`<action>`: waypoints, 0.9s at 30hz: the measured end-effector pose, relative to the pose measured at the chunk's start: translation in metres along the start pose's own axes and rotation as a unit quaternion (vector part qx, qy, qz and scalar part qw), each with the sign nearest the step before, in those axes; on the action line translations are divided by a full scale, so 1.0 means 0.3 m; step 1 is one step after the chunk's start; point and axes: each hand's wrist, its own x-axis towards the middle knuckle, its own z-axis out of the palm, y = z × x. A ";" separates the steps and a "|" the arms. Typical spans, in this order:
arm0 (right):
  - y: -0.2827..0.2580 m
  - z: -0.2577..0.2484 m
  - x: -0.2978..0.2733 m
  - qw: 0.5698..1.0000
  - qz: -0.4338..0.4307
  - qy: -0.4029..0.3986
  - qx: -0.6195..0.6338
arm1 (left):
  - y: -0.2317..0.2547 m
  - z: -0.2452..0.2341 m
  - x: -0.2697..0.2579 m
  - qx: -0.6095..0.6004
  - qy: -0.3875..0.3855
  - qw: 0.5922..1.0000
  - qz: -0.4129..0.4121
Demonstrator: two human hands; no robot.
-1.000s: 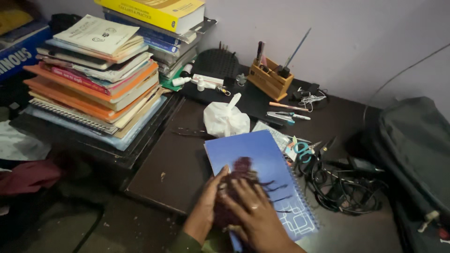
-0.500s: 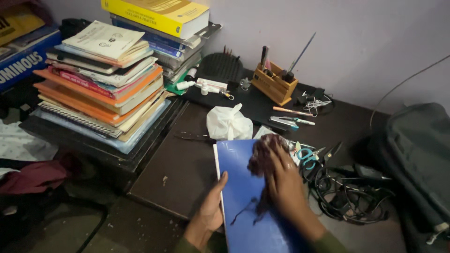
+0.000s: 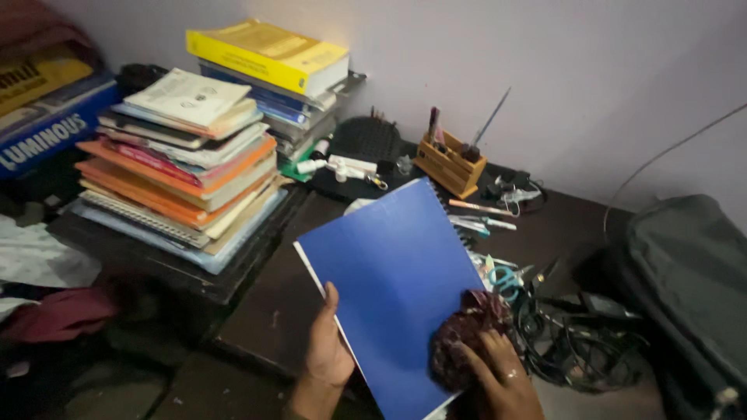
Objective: The person organizes a cluttered desk by stacking books and notebooks, then wipes the desk surface and a backpack with a cloth. The person also plugs a power adapter into a wall socket and wipes the adapter and a laptop sleeve.
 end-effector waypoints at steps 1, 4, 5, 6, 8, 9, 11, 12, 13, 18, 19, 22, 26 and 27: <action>0.040 0.034 -0.017 1.000 0.012 0.009 -0.003 | 0.028 0.023 0.019 0.010 0.013 1.000 0.014; 0.198 0.107 -0.003 1.000 -0.007 0.002 0.019 | 0.133 0.103 0.075 0.031 0.027 0.997 0.064; 0.232 0.126 0.013 0.999 -0.024 -0.007 0.032 | 0.172 0.132 0.094 0.032 0.014 0.996 0.085; 0.258 0.139 0.033 0.996 0.016 -0.014 0.083 | 0.213 0.161 0.115 0.033 0.002 0.994 0.107; 0.287 0.148 0.089 0.977 0.095 -0.033 0.186 | 0.301 0.212 0.170 0.036 0.002 0.988 0.152; 0.282 0.140 0.123 0.980 0.093 -0.036 0.175 | 0.345 0.234 0.199 0.036 0.004 0.984 0.172; 0.243 0.102 0.215 0.983 0.092 -0.045 0.152 | 0.446 0.264 0.266 0.056 0.003 0.976 0.210; 0.215 0.067 0.271 0.986 0.051 -0.023 0.160 | 0.500 0.275 0.308 0.066 0.004 0.972 0.227; 0.181 0.027 0.335 0.986 0.010 -0.002 0.167 | 0.553 0.285 0.362 0.059 -0.027 0.969 0.237; -0.127 -0.129 0.661 0.975 0.036 0.161 0.150 | 0.825 0.347 0.713 0.063 -0.083 0.951 0.290; -0.188 -0.154 0.724 0.973 0.066 0.182 0.129 | 0.876 0.374 0.800 0.045 -0.073 0.953 0.289; -0.283 -0.217 0.962 0.962 0.031 0.223 0.151 | 1.012 0.461 1.030 0.066 0.086 0.944 0.312; -0.323 -0.242 1.196 0.966 0.031 0.191 0.172 | 1.012 0.479 1.138 0.483 0.322 0.700 0.415; -0.331 -0.234 1.220 0.968 0.014 0.191 0.162 | 0.972 0.456 1.129 0.639 0.334 0.564 0.402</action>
